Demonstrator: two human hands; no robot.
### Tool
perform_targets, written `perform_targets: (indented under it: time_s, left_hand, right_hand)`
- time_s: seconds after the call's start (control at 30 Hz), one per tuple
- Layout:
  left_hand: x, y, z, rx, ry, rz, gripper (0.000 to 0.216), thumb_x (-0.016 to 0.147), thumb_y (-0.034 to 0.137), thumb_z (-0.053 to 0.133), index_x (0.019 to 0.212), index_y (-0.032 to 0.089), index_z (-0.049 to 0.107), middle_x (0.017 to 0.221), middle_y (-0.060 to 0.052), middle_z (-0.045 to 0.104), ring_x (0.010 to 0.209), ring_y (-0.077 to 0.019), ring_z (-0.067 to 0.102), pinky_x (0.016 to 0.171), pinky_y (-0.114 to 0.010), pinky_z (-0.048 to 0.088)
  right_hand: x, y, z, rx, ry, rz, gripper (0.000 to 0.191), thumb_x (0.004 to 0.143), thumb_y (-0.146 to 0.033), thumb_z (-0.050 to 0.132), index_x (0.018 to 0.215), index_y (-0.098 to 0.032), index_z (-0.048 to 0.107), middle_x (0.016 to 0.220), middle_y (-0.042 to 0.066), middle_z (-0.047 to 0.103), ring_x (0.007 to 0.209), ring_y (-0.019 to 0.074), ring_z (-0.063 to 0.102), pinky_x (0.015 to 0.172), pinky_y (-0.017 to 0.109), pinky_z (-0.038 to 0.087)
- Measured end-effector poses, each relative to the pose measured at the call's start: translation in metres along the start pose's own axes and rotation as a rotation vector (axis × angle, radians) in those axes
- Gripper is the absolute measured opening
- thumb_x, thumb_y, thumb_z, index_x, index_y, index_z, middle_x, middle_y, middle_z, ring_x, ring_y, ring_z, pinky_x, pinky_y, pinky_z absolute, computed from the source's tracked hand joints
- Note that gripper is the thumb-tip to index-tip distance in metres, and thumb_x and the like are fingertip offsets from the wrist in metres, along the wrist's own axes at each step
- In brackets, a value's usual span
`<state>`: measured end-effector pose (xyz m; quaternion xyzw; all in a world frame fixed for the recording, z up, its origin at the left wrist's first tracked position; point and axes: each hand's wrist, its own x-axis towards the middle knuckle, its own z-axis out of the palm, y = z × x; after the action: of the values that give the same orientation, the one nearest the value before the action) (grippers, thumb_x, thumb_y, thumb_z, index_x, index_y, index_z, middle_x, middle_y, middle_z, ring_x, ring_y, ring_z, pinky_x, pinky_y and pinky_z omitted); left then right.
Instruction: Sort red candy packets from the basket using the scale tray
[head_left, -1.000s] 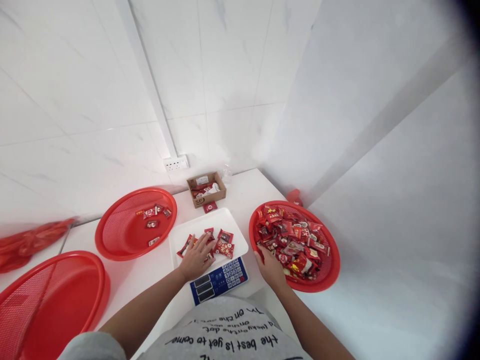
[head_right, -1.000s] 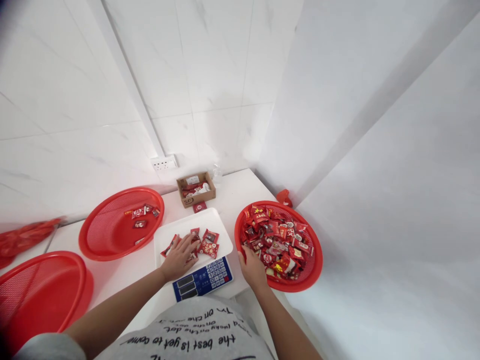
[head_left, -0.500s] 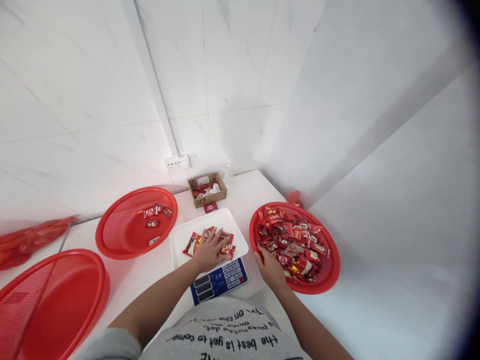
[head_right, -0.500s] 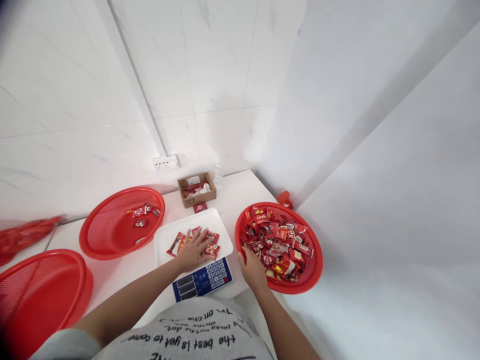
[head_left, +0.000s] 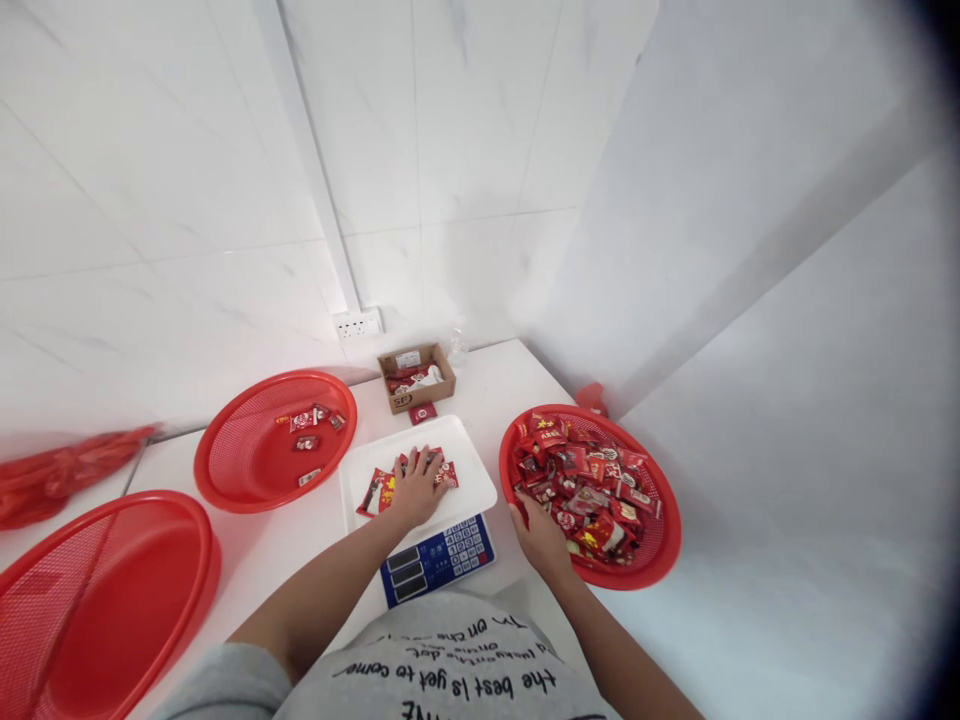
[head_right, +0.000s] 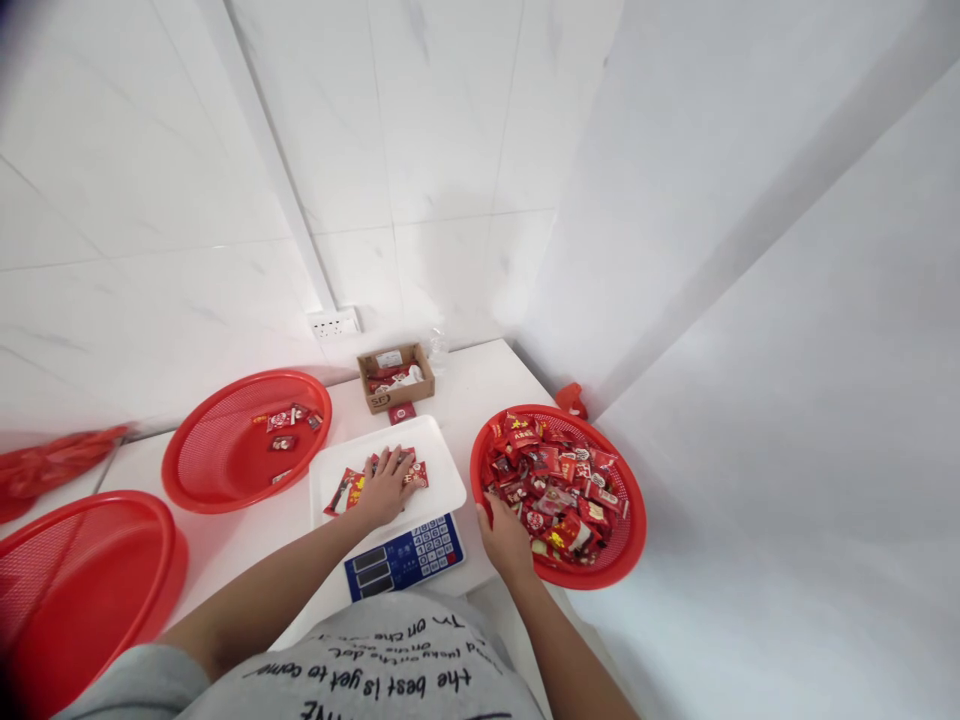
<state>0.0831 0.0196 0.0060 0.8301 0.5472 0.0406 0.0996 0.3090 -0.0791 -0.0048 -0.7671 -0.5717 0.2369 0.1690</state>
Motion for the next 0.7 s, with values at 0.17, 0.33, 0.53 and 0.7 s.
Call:
perform_targets:
  time_s: [0.17, 0.33, 0.53, 0.7]
  left_hand:
    - [0.000, -0.040, -0.023, 0.023, -0.041, 0.296, 0.062, 0.083, 0.058, 0.036, 0.138, 0.031, 0.028, 0.148, -0.005, 0.025, 0.136, -0.0273, 0.014, 0.108, -0.051, 0.007]
    - [-0.001, -0.067, -0.034, 0.020, -0.141, 0.450, 0.065, 0.081, 0.058, 0.041, 0.139, 0.032, 0.026, 0.148, -0.006, 0.024, 0.136, -0.0261, 0.016, 0.109, -0.048, 0.005]
    - [-0.009, -0.049, -0.022, 0.001, -0.138, 0.486, 0.056, 0.083, 0.054, 0.042, 0.135, 0.036, 0.033, 0.147, -0.005, 0.026, 0.135, -0.0277, 0.018, 0.106, -0.055, 0.007]
    - [-0.014, -0.019, -0.007, -0.014, -0.040, 0.237, 0.051, 0.086, 0.047, 0.038, 0.135, 0.032, 0.035, 0.147, -0.006, 0.026, 0.135, -0.0269, 0.017, 0.105, -0.057, 0.011]
  right_hand:
    - [0.000, 0.000, -0.001, -0.008, -0.005, 0.010, 0.048, 0.088, -0.040, 0.030, 0.124, -0.014, 0.048, 0.125, 0.011, 0.054, 0.115, 0.0216, 0.049, 0.097, 0.033, 0.036]
    - [0.001, 0.002, 0.001, -0.007, 0.000, 0.009, 0.047, 0.088, -0.039, 0.030, 0.124, -0.015, 0.048, 0.125, 0.011, 0.054, 0.116, 0.0206, 0.049, 0.097, 0.032, 0.035]
    - [0.001, 0.001, 0.001, -0.001, 0.005, -0.004, 0.047, 0.088, -0.039, 0.030, 0.123, -0.015, 0.049, 0.125, 0.011, 0.054, 0.116, 0.0209, 0.049, 0.097, 0.032, 0.035]
    - [0.001, 0.000, 0.001, -0.017, 0.001, 0.011, 0.048, 0.088, -0.040, 0.030, 0.123, -0.014, 0.048, 0.125, 0.011, 0.054, 0.116, 0.0213, 0.049, 0.096, 0.032, 0.037]
